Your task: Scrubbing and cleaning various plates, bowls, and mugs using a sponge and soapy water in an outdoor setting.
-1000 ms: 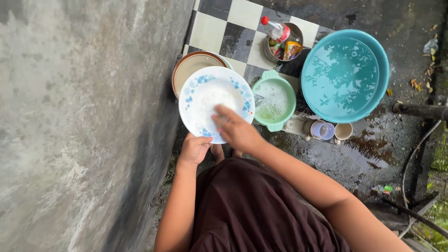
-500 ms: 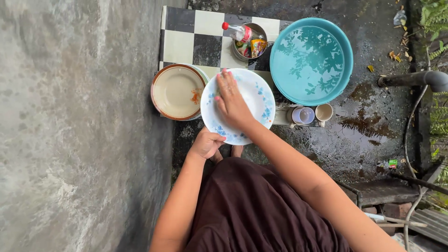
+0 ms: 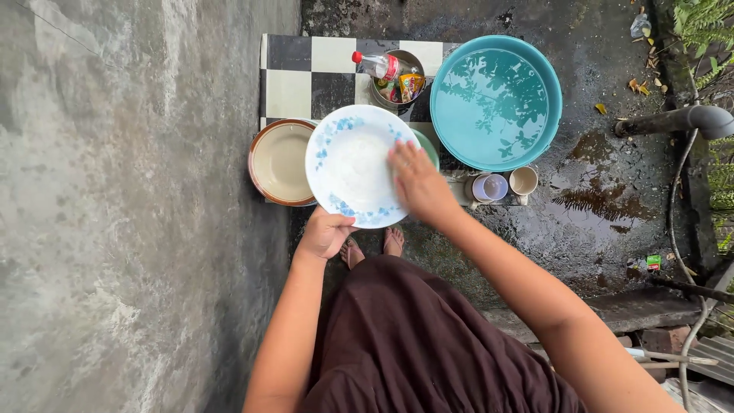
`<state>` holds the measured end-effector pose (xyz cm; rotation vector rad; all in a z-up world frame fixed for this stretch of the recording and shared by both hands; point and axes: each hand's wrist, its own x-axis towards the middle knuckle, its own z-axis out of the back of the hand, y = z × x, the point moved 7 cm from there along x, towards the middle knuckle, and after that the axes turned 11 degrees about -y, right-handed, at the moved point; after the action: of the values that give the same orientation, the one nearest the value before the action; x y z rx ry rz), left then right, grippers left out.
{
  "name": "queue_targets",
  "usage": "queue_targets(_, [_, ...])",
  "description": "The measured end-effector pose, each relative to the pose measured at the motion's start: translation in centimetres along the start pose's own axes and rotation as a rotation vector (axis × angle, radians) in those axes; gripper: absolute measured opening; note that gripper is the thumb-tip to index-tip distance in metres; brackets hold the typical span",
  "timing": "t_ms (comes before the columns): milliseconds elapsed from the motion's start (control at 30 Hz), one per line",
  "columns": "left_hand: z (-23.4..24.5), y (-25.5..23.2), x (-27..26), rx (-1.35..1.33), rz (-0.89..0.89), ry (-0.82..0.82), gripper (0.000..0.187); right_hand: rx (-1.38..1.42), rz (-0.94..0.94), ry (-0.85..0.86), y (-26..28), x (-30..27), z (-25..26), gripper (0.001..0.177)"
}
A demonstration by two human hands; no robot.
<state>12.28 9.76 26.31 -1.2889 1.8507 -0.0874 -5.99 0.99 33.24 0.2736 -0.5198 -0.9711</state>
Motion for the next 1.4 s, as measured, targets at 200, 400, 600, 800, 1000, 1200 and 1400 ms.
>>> queue_targets(200, [-0.5,2.5,0.7,0.006,0.081,0.039,0.064,-0.059,-0.063,-0.050,-0.9,4.7,-0.7,0.057])
queue_targets(400, [-1.0,4.0,0.7,0.005,0.136,0.051,0.066,0.161,-0.068,-0.141,2.5,6.8,-1.6,0.058])
queue_targets(600, [-1.2,3.5,0.8,0.118,0.197,-0.051,0.073,0.478,0.086,0.117,8.0,5.7,-1.4,0.057])
queue_targets(800, [3.1,3.7,3.3,-0.094,0.112,0.132,0.078,0.658,0.077,0.308,11.0,2.8,-0.4,0.053])
queue_targets(1000, [-0.8,-1.4,0.6,-0.342,-0.007,0.116,0.057,0.430,0.047,0.330,9.7,1.7,1.4,0.047])
queue_targets(1200, [-2.3,-2.6,0.0,-0.054,-0.059,0.042,0.066,0.007,0.014,0.031,1.1,2.0,1.5,0.054])
queue_targets(1400, [-2.7,1.3,0.6,-0.033,0.077,0.078,0.067,-0.060,-0.119,-0.112,-2.9,5.5,0.2,0.060])
